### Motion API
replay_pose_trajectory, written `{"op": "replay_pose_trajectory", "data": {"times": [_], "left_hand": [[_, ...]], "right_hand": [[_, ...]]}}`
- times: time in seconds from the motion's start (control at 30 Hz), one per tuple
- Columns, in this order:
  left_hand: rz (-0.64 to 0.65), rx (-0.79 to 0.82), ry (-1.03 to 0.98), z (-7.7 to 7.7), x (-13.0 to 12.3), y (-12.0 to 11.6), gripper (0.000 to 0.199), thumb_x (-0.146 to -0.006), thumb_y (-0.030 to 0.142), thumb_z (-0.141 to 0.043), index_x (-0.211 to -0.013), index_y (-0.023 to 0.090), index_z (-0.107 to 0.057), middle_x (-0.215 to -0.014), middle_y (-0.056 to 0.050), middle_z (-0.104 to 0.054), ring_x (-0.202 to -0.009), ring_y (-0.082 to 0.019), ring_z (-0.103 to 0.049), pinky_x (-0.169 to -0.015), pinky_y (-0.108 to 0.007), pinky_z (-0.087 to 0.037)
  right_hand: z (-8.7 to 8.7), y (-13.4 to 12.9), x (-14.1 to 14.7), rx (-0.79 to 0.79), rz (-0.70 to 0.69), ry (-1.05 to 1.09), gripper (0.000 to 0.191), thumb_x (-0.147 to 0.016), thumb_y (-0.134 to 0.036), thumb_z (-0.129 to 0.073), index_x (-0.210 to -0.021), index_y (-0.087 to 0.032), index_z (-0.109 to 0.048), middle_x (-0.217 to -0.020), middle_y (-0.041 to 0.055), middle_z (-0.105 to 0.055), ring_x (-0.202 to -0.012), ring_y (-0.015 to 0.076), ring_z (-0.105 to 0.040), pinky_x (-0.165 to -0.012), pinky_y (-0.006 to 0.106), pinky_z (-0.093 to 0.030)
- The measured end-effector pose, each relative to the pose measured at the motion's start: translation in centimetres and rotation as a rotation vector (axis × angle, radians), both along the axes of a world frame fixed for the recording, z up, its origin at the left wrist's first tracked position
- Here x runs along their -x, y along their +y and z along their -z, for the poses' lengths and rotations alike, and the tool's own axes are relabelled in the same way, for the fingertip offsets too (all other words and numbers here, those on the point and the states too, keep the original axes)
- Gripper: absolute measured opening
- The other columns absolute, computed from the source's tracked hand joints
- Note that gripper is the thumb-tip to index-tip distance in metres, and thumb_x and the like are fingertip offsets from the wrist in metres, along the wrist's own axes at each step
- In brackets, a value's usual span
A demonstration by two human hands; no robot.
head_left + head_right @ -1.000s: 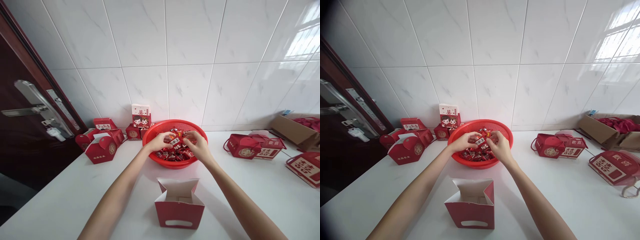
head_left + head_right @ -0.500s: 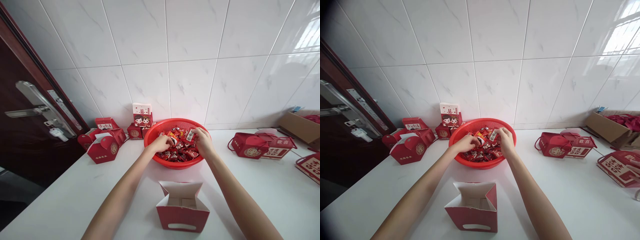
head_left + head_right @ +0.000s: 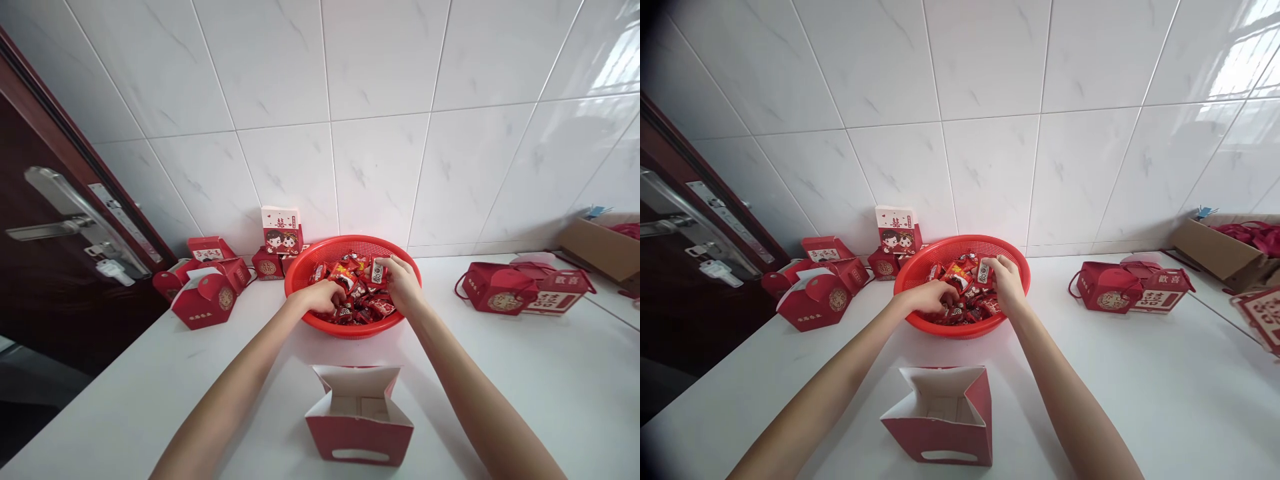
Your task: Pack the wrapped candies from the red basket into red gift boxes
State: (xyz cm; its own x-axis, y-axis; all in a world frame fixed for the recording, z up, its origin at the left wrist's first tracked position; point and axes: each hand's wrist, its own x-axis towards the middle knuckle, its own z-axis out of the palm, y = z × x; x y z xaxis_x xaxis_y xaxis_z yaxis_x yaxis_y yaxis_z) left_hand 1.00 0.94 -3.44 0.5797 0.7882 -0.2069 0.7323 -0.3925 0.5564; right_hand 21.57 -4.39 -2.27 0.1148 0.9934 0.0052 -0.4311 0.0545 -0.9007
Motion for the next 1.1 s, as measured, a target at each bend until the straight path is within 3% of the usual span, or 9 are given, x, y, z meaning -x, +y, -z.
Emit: {"op": "replay_pose_trajectory", "data": {"times": [0.1,0.2,0.33,0.53,0.63,0.73,0.83,0.93,1.1], "left_hand": [[-0.008,-0.014,-0.011,-0.1,0.1,0.1,0.023,-0.054,0.01,-0.07,-0.074,0.021,-0.075,-0.063,0.001,-0.069,-0.058,-0.017,-0.062,-0.053,-0.023,-0.043],[-0.019,-0.059,-0.059,-0.3,0.0,0.1,0.006,-0.068,0.025,-0.073,-0.07,0.019,-0.072,-0.065,0.0,-0.068,-0.062,-0.017,-0.06,-0.058,-0.024,-0.043],[-0.065,-0.115,-0.308,-0.5,-0.1,0.2,0.028,-0.084,0.043,-0.063,-0.084,0.017,-0.072,-0.081,-0.004,-0.071,-0.077,-0.02,-0.062,-0.07,-0.028,-0.048],[-0.091,0.008,-0.577,-0.6,-0.1,-0.1,0.044,-0.084,0.059,-0.064,-0.091,0.016,-0.066,-0.081,-0.002,-0.065,-0.073,-0.017,-0.061,-0.069,-0.028,-0.05],[-0.106,0.089,-0.644,-1.1,-0.1,-0.5,0.041,-0.082,0.055,-0.069,-0.093,0.015,-0.068,-0.082,-0.001,-0.067,-0.073,-0.016,-0.061,-0.069,-0.027,-0.051],[-0.101,0.195,-0.686,-1.4,-0.1,-0.8,0.034,-0.077,0.04,-0.076,-0.1,0.015,-0.071,-0.088,-0.002,-0.071,-0.08,-0.017,-0.065,-0.076,-0.029,-0.053],[-0.071,0.256,-0.723,-1.5,0.0,-0.9,0.042,-0.066,0.025,-0.083,-0.105,0.014,-0.071,-0.099,-0.005,-0.075,-0.093,-0.02,-0.069,-0.087,-0.033,-0.054],[-0.043,0.256,-0.729,-1.4,0.1,-0.9,0.049,-0.063,0.023,-0.087,-0.108,0.014,-0.07,-0.105,-0.008,-0.075,-0.102,-0.024,-0.069,-0.093,-0.037,-0.054],[-0.039,0.233,-0.715,-1.3,0.3,-1.0,0.067,-0.066,0.021,-0.085,-0.129,0.016,-0.063,-0.103,-0.007,-0.075,-0.097,-0.021,-0.071,-0.09,-0.036,-0.055]], "right_hand": [[0.1,0.1,0.0,0.005,-0.004,0.006,0.029,-0.061,-0.037,-0.077,-0.072,-0.025,-0.053,-0.068,0.0017,-0.071,-0.08,0.0303,-0.075,-0.062,0.037,-0.059],[0.2,0.2,0.0,0.006,-0.009,0.01,0.027,-0.063,-0.038,-0.076,-0.074,-0.025,-0.054,-0.07,0.0028,-0.072,-0.083,0.0302,-0.075,-0.064,0.038,-0.06],[0.4,0.4,0.0,0.002,-0.015,-0.015,0.025,-0.067,-0.04,-0.073,-0.078,-0.026,-0.055,-0.072,0.0034,-0.073,-0.083,0.0294,-0.074,-0.067,0.038,-0.06],[0.4,0.3,0.0,0.023,-0.06,-0.077,0.024,-0.069,-0.041,-0.069,-0.075,-0.026,-0.051,-0.067,0.0024,-0.07,-0.071,0.0259,-0.071,-0.06,0.036,-0.057],[0.3,0.1,0.2,0.015,-0.087,-0.133,0.024,-0.067,-0.037,-0.073,-0.071,-0.025,-0.053,-0.063,0.0002,-0.066,-0.062,0.0205,-0.064,-0.055,0.031,-0.053],[0.4,-0.1,0.3,-0.011,-0.114,-0.184,0.023,-0.062,-0.03,-0.078,-0.069,-0.023,-0.057,-0.062,-0.0018,-0.064,-0.059,0.0161,-0.059,-0.054,0.028,-0.05],[0.4,-0.3,0.5,-0.038,-0.143,-0.213,0.024,-0.062,-0.029,-0.082,-0.072,-0.021,-0.062,-0.064,-0.0021,-0.066,-0.061,0.0153,-0.06,-0.057,0.027,-0.052],[0.3,-0.5,0.6,-0.062,-0.188,-0.261,0.028,-0.061,-0.034,-0.086,-0.075,-0.02,-0.066,-0.063,-0.002,-0.066,-0.059,0.0146,-0.06,-0.054,0.026,-0.05],[0.2,-0.5,0.6,-0.06,-0.197,-0.269,0.032,-0.058,-0.038,-0.089,-0.075,-0.018,-0.071,-0.066,0.001,-0.07,-0.058,0.0162,-0.063,-0.053,0.027,-0.052]]}}
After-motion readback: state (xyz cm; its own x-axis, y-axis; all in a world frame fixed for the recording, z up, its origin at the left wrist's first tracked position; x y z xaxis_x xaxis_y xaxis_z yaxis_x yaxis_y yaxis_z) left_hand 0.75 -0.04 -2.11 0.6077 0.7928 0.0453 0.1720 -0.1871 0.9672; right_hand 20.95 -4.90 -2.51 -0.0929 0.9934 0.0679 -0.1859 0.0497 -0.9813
